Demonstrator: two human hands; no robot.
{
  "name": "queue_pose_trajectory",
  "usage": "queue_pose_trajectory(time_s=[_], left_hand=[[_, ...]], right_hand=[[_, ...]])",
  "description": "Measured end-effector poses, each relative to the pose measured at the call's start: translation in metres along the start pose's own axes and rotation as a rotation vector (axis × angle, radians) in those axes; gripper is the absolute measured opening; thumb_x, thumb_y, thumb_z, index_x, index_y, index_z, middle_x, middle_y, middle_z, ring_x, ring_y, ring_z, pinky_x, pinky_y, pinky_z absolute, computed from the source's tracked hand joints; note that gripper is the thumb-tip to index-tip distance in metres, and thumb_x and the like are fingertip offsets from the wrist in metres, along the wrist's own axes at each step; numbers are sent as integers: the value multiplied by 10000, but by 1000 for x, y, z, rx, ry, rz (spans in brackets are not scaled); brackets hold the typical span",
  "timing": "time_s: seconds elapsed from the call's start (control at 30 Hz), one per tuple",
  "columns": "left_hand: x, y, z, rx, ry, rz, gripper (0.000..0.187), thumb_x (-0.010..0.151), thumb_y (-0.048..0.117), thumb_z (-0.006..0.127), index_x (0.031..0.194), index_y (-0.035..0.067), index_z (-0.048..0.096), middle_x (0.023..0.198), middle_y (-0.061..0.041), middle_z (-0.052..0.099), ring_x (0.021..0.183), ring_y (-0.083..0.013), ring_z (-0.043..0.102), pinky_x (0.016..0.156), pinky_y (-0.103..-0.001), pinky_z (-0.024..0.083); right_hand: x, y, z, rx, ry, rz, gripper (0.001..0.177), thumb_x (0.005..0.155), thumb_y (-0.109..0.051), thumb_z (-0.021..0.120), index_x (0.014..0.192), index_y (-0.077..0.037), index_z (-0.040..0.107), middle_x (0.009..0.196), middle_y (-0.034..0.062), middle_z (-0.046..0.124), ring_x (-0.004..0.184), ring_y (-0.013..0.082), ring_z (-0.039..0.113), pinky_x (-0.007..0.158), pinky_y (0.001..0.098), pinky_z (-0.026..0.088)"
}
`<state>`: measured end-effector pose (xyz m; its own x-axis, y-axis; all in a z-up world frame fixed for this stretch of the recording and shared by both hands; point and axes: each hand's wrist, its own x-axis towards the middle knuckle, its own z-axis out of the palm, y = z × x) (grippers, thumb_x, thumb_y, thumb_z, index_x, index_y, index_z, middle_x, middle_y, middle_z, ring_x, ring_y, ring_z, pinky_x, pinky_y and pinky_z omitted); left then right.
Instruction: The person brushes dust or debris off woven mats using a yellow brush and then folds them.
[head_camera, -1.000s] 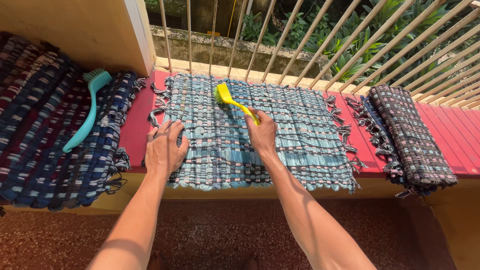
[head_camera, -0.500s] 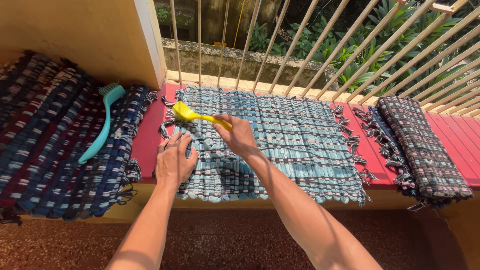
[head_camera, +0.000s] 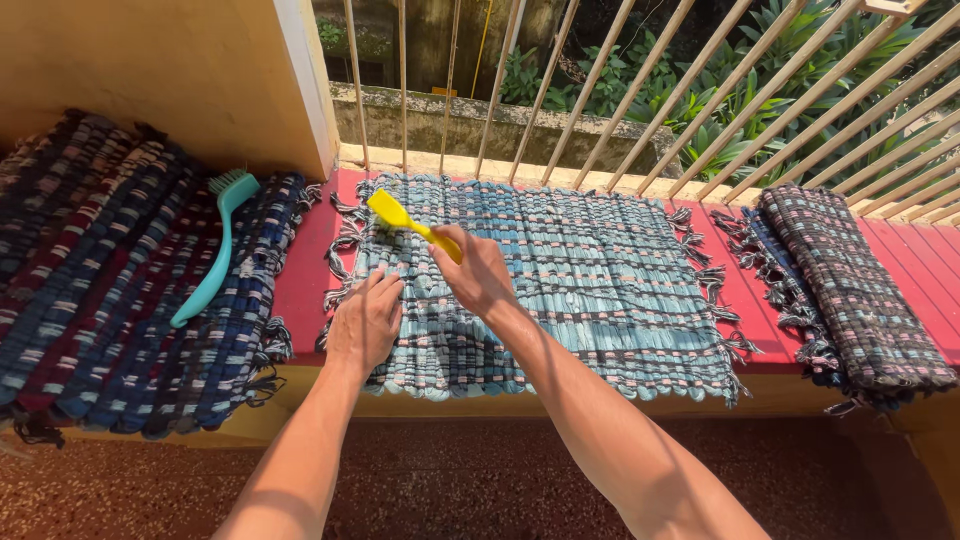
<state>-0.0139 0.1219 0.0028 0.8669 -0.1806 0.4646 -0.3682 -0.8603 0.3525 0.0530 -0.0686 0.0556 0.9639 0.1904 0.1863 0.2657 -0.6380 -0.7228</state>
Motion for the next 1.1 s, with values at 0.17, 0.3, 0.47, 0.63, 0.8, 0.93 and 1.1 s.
queue_pose_trajectory(time_s=[0.17, 0.3, 0.47, 0.63, 0.8, 0.93, 1.1], left_hand=[[-2, 1, 1, -37, 43, 8, 241, 855, 54, 684, 1091, 21, 719, 1237, -95, 721, 1181, -312, 662, 929, -421, 558], [-5, 0, 3, -31, 32, -36, 253, 832, 58, 688, 1081, 39, 731, 1226, -89, 725, 1171, -291, 666, 950, -407, 560], [-8, -3, 5, -70, 68, -32, 239, 841, 62, 690, 1076, 47, 732, 1233, -82, 727, 1197, -283, 662, 964, -399, 557], [-7, 0, 0, -40, 42, -43, 241, 836, 69, 686, 1070, 38, 733, 1219, -91, 725, 1196, -287, 659, 979, -399, 546], [-2, 1, -2, -58, 30, -70, 233, 844, 71, 679, 1069, 45, 732, 1219, -78, 727, 1185, -283, 665, 959, -398, 552], [-5, 4, 0, -53, 62, -91, 232, 841, 87, 686, 1065, 45, 729, 1220, -90, 723, 1162, -293, 672, 952, -404, 558], [-5, 5, 0, -20, 49, -85, 239, 847, 98, 682, 1075, 47, 731, 1214, -98, 726, 1148, -299, 675, 945, -412, 557]], right_hand=[[6, -4, -5, -98, 27, -68, 341, 971, -289, 637, 1266, -137, 717, 822, 137, 762, 498, 163, 601, 445, 350, 487], [6, -5, -7, 44, -67, -41, 335, 981, -289, 639, 1273, -138, 705, 785, 134, 773, 484, 165, 595, 454, 357, 472], [13, 11, -3, -112, -35, -96, 308, 1008, -275, 636, 1262, -121, 718, 810, 123, 773, 513, 146, 602, 459, 328, 497], [15, 10, -8, -2, -82, -231, 371, 992, -325, 649, 1286, -101, 677, 863, 138, 764, 488, 136, 596, 434, 292, 495], [2, -9, -16, -37, -260, 28, 388, 964, -351, 660, 1302, -169, 712, 759, 152, 769, 515, 180, 596, 493, 359, 475], [-4, -1, -23, 39, -174, -193, 380, 958, -337, 686, 1261, -109, 718, 859, 125, 775, 603, 165, 685, 572, 352, 553], [-13, 4, -31, 97, -241, -250, 398, 962, -318, 688, 1273, -71, 668, 801, 134, 762, 626, 174, 692, 591, 352, 550]])
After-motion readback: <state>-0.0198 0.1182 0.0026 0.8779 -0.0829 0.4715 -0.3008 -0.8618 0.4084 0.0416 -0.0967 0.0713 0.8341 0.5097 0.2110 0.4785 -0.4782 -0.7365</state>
